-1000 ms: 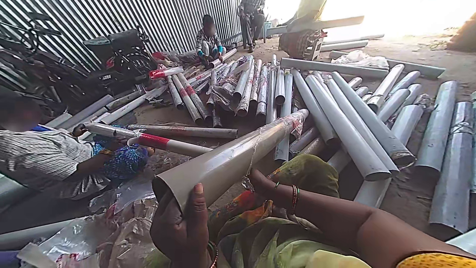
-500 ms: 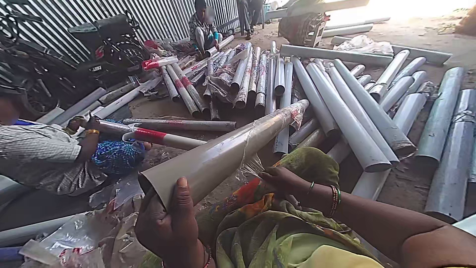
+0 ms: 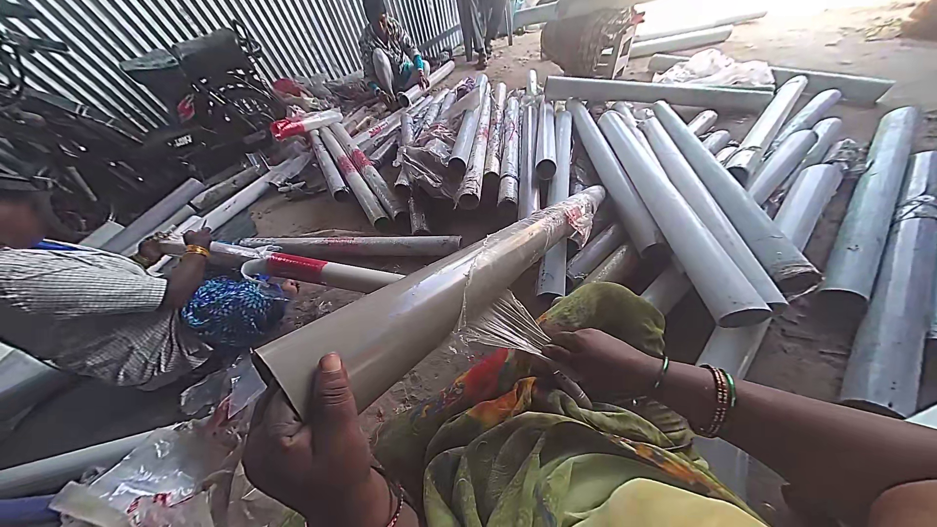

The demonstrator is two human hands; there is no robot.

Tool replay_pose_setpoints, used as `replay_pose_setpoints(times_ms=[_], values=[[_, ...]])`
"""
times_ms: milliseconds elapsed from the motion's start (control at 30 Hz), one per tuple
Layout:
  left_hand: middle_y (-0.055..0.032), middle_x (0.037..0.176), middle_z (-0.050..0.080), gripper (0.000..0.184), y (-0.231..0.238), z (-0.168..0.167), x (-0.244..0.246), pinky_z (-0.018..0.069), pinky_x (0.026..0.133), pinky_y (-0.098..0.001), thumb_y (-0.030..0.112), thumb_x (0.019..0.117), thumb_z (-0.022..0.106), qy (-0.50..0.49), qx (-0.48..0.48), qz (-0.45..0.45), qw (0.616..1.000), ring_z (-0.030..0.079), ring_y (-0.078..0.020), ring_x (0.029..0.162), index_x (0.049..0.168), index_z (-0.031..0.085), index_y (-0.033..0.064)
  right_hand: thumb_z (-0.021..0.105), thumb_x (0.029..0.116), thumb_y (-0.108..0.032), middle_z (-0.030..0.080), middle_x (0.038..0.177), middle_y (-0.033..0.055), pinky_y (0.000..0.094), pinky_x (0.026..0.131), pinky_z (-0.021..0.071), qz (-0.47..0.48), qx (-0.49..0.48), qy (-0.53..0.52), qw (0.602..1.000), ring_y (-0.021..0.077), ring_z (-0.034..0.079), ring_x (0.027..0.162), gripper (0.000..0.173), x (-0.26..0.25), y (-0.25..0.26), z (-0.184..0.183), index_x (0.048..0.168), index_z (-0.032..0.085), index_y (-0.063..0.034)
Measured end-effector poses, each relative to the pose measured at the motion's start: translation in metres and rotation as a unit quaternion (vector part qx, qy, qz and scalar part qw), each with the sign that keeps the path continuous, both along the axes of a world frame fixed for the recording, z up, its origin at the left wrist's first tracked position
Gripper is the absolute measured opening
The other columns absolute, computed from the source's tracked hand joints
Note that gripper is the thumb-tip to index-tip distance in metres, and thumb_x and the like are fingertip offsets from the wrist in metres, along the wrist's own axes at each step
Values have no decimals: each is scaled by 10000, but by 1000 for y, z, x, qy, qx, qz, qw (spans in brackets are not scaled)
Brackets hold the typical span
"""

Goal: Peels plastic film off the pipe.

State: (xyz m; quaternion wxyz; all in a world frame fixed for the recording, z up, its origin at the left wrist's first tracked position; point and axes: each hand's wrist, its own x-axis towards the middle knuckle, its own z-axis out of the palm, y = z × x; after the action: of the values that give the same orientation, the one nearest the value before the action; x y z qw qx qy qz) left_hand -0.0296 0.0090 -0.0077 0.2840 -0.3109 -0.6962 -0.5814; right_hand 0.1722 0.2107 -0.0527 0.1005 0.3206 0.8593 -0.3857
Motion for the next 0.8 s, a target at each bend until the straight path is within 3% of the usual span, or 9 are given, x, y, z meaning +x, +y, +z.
replay_pose_setpoints(times_ms=[400,500,600,733,800], values=[[-16,804,621,303,2,1,-16,463,743,-83,169,991,589,-62,-23,43,997,564,133,765,905,660,-113,371,1133,-309,618,905,226,518,798,461,-13,24,-44,999,346,608,859,459,38,8,0,1090,627,69],[35,772,590,276,5,-1,-32,459,717,-74,173,994,614,-114,-15,60,992,548,151,727,892,646,-82,383,1132,-280,556,806,163,453,720,430,-21,11,-42,999,271,542,753,430,52,9,-6,994,614,56],[22,788,582,287,5,-7,-51,445,724,-97,187,1003,617,-162,-28,66,984,534,130,722,937,650,-91,411,1126,-275,566,819,160,451,735,430,-72,-13,-46,996,257,542,767,419,70,10,-14,979,623,55],[-7,830,584,300,6,-9,-63,444,758,-140,208,1010,615,-208,-38,73,975,532,89,752,978,647,-89,450,1108,-321,519,766,51,369,685,420,-221,0,59,973,129,499,704,393,96,18,-13,933,612,-8],[-11,847,592,283,8,-6,-59,456,769,-137,197,1008,617,-213,-28,68,974,547,89,766,983,649,-83,459,1102,-319,494,735,14,343,665,408,-246,30,106,963,98,481,677,380,101,22,-9,914,609,-26]])
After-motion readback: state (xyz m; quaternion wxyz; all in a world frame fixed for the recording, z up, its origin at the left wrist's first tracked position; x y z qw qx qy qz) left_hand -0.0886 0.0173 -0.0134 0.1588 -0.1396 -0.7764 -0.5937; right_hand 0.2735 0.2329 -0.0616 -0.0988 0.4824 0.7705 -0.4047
